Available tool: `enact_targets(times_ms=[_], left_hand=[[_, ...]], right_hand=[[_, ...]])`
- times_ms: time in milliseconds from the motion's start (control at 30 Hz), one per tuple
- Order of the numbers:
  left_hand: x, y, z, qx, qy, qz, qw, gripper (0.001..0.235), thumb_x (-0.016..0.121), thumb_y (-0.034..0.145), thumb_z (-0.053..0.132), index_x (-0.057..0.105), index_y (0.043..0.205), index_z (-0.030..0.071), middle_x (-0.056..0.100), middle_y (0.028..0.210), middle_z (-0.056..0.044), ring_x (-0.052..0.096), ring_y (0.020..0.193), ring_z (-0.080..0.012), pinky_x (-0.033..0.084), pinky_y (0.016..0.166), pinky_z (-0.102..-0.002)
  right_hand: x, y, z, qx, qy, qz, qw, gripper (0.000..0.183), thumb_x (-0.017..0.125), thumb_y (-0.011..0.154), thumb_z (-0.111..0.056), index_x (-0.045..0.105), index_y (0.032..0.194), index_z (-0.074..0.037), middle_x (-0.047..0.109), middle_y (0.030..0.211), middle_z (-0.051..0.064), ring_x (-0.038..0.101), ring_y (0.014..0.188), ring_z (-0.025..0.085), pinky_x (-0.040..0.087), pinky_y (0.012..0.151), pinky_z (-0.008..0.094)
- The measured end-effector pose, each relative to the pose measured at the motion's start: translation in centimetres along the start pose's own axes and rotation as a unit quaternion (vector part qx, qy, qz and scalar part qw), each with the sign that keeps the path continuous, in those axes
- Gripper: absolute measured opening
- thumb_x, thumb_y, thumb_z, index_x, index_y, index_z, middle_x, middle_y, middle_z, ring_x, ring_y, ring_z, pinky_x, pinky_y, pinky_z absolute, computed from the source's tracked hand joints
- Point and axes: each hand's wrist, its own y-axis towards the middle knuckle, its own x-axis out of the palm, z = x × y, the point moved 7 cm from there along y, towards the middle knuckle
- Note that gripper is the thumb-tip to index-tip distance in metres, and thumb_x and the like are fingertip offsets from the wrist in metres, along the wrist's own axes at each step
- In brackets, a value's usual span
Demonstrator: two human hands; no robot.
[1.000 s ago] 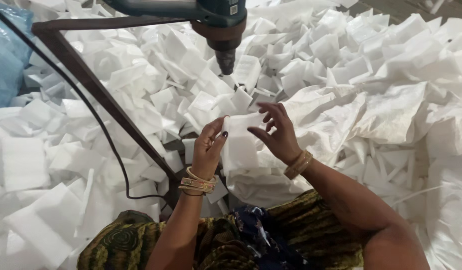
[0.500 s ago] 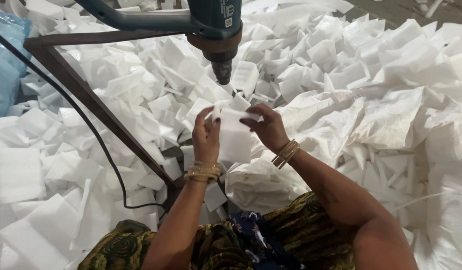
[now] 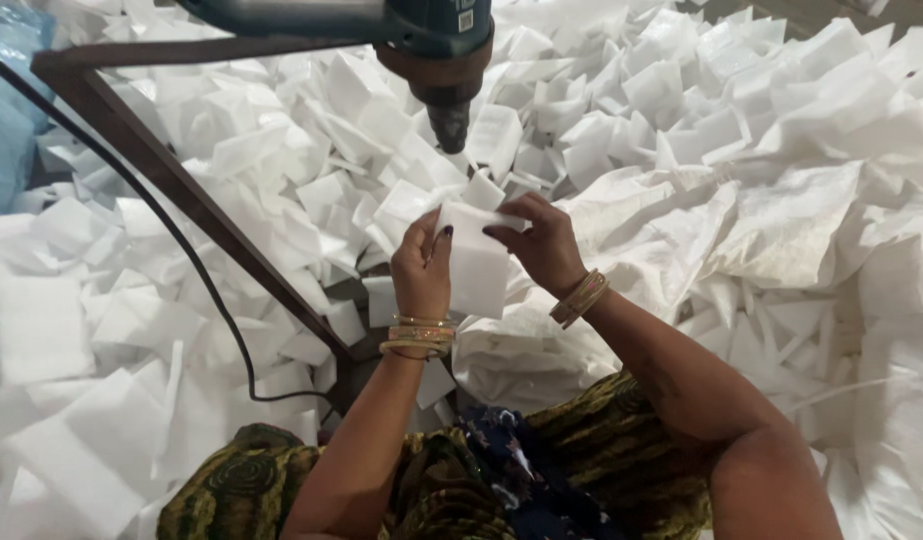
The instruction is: The person sits on the floor and repeatedly picks up white foam pieces, presses them under a heat-sealing tool, and places them into a white sack. The process is repeated continuously with each piece handled individually.
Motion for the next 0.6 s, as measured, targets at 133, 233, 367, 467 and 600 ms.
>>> enact_targets(times_ms=[133,233,367,467,600], left_hand=[[-0.4,-2.8,-1.6,-0.060,0.005,0.005,0.998,0.030,0.066,0.098,0.008,0.067,0.126,-0.003,0.078,0.114,-0.011,0.073,0.106,-0.0129,0.057,0.088,-0.025],[-0.6,-4.2,-2.2,-0.073,0.028,-0.001,0.997,0.031,0.065,0.098,0.008,0.067,0.127,-0.003,0.078,0.113,-0.011,0.073,0.103,-0.0140,0.056,0.087,-0.027],[-0.3,-5.5,-3.5,-0.091,-0.002,-0.041,0.995,0.037,0.064,0.097,0.010,0.065,0.132,0.000,0.076,0.118,-0.011,0.071,0.109,-0.0147,0.056,0.093,-0.028],[-1.1,-6.0,-7.0,-0.123,-0.031,-0.070,0.990,0.044,0.063,0.096,0.015,0.059,0.138,0.004,0.073,0.122,-0.011,0.068,0.114,-0.0155,0.052,0.098,-0.028],[-6.4,-6.0,-15.7,-0.194,0.114,-0.022,0.974,0.035,0.066,0.098,0.025,0.068,0.127,0.004,0.075,0.119,-0.012,0.071,0.110,-0.0198,0.052,0.097,-0.031]], right_hand=[[0.5,-2.3,-1.0,-0.048,-0.063,-0.033,0.996,0.024,0.084,0.085,-0.009,0.070,0.103,0.000,0.068,0.097,0.008,0.070,0.075,0.018,0.060,0.062,0.027],[0.6,-3.6,-1.5,-0.061,-0.100,-0.055,0.992,0.026,0.085,0.084,-0.010,0.071,0.103,0.000,0.068,0.097,0.010,0.069,0.073,0.021,0.057,0.061,0.030],[-0.3,-4.3,-0.6,-0.038,-0.151,-0.066,0.986,0.028,0.085,0.083,-0.015,0.072,0.103,-0.001,0.071,0.098,0.011,0.070,0.070,0.023,0.056,0.061,0.034],[-1.0,-4.8,3.0,-0.036,-0.185,-0.116,0.975,0.028,0.083,0.084,-0.022,0.074,0.103,-0.002,0.073,0.094,0.013,0.070,0.072,0.023,0.058,0.067,0.034],[-3.6,-5.6,15.3,0.180,-0.212,-0.293,0.915,0.033,0.083,0.084,-0.032,0.076,0.101,-0.003,0.077,0.090,0.013,0.072,0.075,0.023,0.060,0.070,0.037]])
